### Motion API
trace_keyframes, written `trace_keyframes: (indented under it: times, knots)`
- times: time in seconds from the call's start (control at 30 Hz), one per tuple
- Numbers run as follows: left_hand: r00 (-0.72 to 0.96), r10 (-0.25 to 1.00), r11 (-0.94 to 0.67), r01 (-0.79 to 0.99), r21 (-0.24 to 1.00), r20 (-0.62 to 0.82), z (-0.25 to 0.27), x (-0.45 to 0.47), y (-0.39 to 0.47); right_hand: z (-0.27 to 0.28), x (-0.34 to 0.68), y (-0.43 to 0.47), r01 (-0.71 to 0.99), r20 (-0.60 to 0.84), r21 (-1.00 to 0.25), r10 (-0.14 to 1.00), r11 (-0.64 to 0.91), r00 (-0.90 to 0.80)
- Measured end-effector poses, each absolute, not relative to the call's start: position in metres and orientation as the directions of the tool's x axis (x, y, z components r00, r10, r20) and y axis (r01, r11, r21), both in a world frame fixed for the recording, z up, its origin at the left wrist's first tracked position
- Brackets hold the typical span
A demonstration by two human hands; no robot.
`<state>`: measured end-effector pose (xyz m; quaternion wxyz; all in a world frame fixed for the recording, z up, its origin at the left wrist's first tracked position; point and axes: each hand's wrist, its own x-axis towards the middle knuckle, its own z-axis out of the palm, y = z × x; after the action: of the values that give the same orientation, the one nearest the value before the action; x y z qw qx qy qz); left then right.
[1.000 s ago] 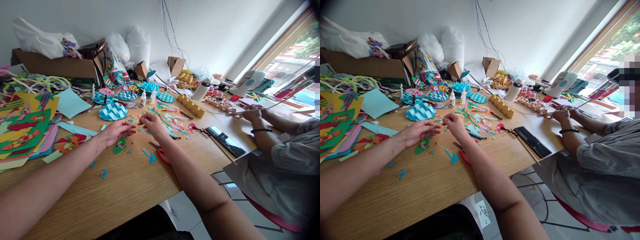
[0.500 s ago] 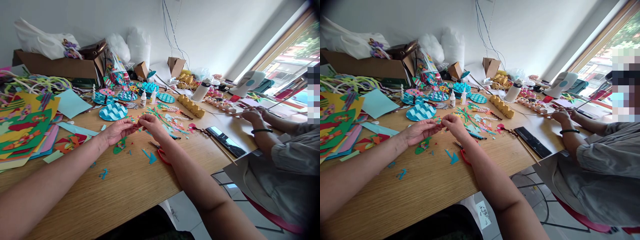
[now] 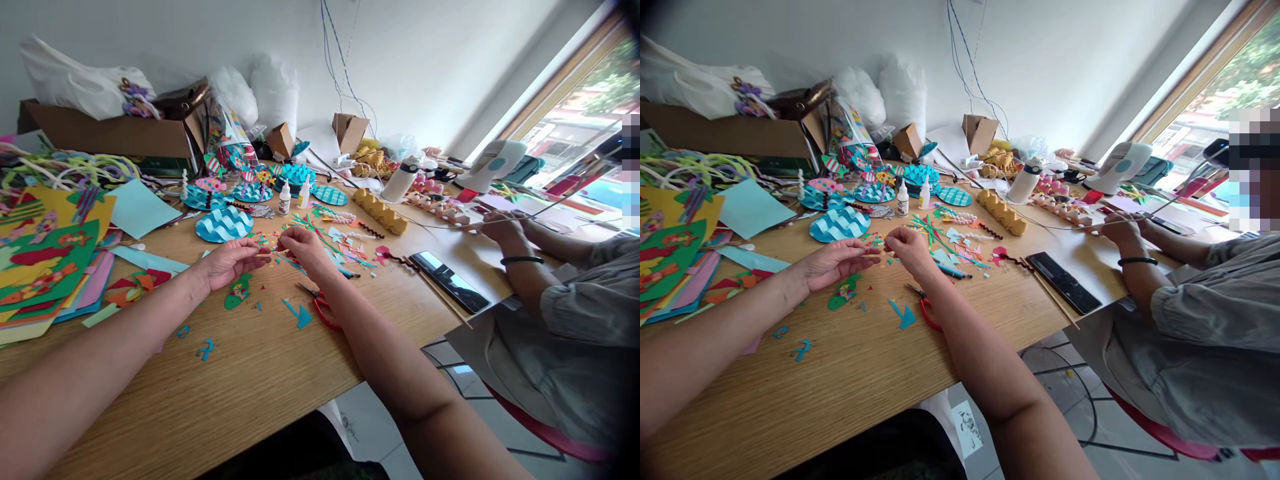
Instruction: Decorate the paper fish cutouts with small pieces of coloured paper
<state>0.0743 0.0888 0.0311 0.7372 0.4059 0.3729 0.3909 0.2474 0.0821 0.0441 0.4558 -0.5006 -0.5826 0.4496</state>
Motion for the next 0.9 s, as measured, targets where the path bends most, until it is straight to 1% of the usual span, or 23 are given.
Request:
trace_keyframes:
  times: [0.2,0.27,0.33,0.4,0.47,0.57,0.73,0.9]
  knots:
    - [0.460,0.864,0.358,-0.280,0.891,-0.203,0.036,0.071,0.086,0.046,0.245,0.077,0.038,0.051,-0.998,0.990,0.057,-0.129]
    - [0.472,0.860,0.354,-0.279,0.893,-0.193,0.037,0.071,0.086,0.044,0.244,0.078,0.040,0.059,-0.997,0.984,0.066,-0.169]
    - [0.466,0.867,0.330,-0.274,0.903,-0.176,0.038,0.072,0.085,0.041,0.244,0.080,0.148,0.084,-0.983,0.981,0.111,-0.176]
    - [0.432,0.887,0.291,-0.243,0.926,-0.165,0.040,0.071,0.085,0.038,0.245,0.083,0.327,0.126,-0.929,0.979,0.174,-0.163]
    - [0.372,0.911,0.259,-0.180,0.949,-0.178,0.043,0.067,0.083,0.038,0.246,0.084,0.449,0.131,-0.869,0.971,0.209,-0.198]
    - [0.308,0.932,0.224,-0.079,0.971,-0.190,0.047,0.057,0.075,0.038,0.247,0.083,0.494,0.057,-0.840,0.942,0.223,-0.329]
    - [0.318,0.930,0.152,0.126,0.980,-0.185,0.052,0.040,0.052,0.035,0.239,0.074,0.565,-0.013,-0.756,0.854,0.332,-0.520]
    - [0.322,0.934,0.020,0.389,0.921,-0.156,0.046,0.032,0.028,0.042,0.231,0.063,0.644,-0.021,-0.635,0.824,0.427,-0.567]
